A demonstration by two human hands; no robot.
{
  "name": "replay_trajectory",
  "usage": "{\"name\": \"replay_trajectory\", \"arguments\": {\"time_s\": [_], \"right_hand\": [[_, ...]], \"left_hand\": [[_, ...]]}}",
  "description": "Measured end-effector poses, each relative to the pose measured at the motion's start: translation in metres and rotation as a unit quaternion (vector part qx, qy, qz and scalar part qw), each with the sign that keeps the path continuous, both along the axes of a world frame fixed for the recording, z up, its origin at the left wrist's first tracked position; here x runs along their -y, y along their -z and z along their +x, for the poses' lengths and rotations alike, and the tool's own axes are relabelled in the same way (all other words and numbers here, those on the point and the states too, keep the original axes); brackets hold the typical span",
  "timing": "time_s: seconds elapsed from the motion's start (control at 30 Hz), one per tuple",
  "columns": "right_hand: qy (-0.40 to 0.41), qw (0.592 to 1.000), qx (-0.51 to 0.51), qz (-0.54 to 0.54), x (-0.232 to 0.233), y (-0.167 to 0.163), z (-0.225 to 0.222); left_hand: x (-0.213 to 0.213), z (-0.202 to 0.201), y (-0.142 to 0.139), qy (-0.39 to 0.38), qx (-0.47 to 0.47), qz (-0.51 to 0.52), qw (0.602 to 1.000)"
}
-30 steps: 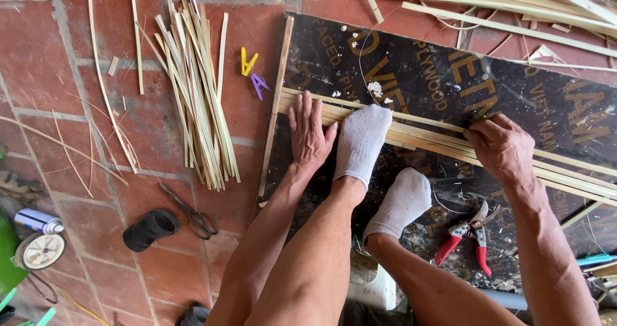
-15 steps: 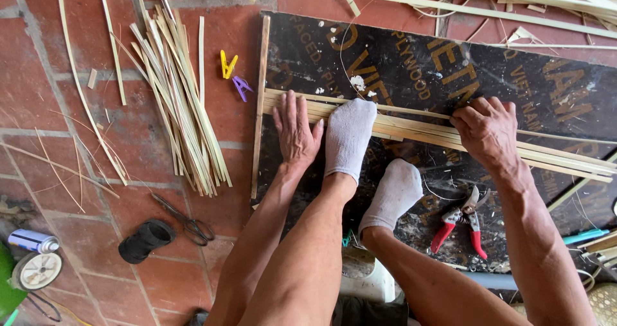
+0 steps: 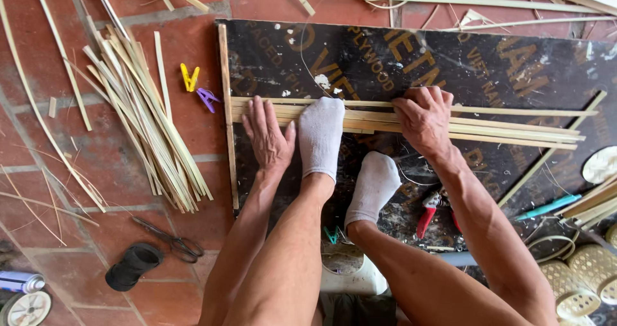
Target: The person weaves thin bamboo strips into a flat mat on a wooden jig. They repeatedly pick up strips, align them, and press them into place with both hands, occasionally using a small tool to adjust the weave.
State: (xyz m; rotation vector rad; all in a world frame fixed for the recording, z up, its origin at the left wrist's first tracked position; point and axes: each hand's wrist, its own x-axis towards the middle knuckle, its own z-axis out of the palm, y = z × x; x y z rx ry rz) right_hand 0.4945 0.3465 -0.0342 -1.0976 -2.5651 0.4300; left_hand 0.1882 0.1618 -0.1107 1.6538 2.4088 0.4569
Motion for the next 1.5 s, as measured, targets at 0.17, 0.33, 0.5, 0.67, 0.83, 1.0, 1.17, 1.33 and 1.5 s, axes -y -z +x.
{"name": "replay_trajectory", "arguments": {"time_s": [0.17, 0.33, 0.5, 0.67, 0.83, 1.0, 1.17, 1.33, 1.5], "right_hand": [[-0.003, 1.000, -0.011, 0.008, 0.010, 0.007, 0.000], [0.015, 0.999, -0.030, 0.002, 0.018, 0.013, 0.003], [0.029, 0.999, -0.024, 0.000, 0.017, 0.012, -0.003], [0.002, 1.000, -0.009, 0.021, 0.013, 0.002, -0.003], [-0.023, 0.986, 0.158, -0.048, -0.030, -0.021, -0.006], [0.036, 0.968, 0.228, 0.099, -0.155, -0.042, 0.014], [0.001, 0.914, 0.398, 0.075, -0.215, -0.036, 0.025], [-0.035, 0.904, 0.420, 0.073, -0.223, -0.042, 0.027], [-0.046, 0.964, 0.243, 0.103, -0.179, -0.075, 0.034]], "left_hand": [[0.001, 0.000, 0.000, 0.003, -0.005, 0.000, 1.000], [0.002, 0.001, 0.001, 0.007, -0.011, 0.000, 1.000], [0.004, 0.001, 0.003, 0.010, -0.015, 0.000, 1.000], [0.003, 0.002, 0.000, 0.016, -0.021, 0.002, 1.000], [-0.001, 0.004, -0.003, 0.014, -0.016, -0.006, 1.000], [-0.005, 0.000, 0.001, 0.000, -0.015, -0.026, 1.000], [-0.008, -0.004, 0.003, 0.002, -0.009, 0.006, 1.000], [-0.006, -0.004, 0.000, 0.006, -0.009, 0.021, 1.000], [-0.007, -0.003, 0.000, 0.007, -0.004, 0.021, 1.000]]}}
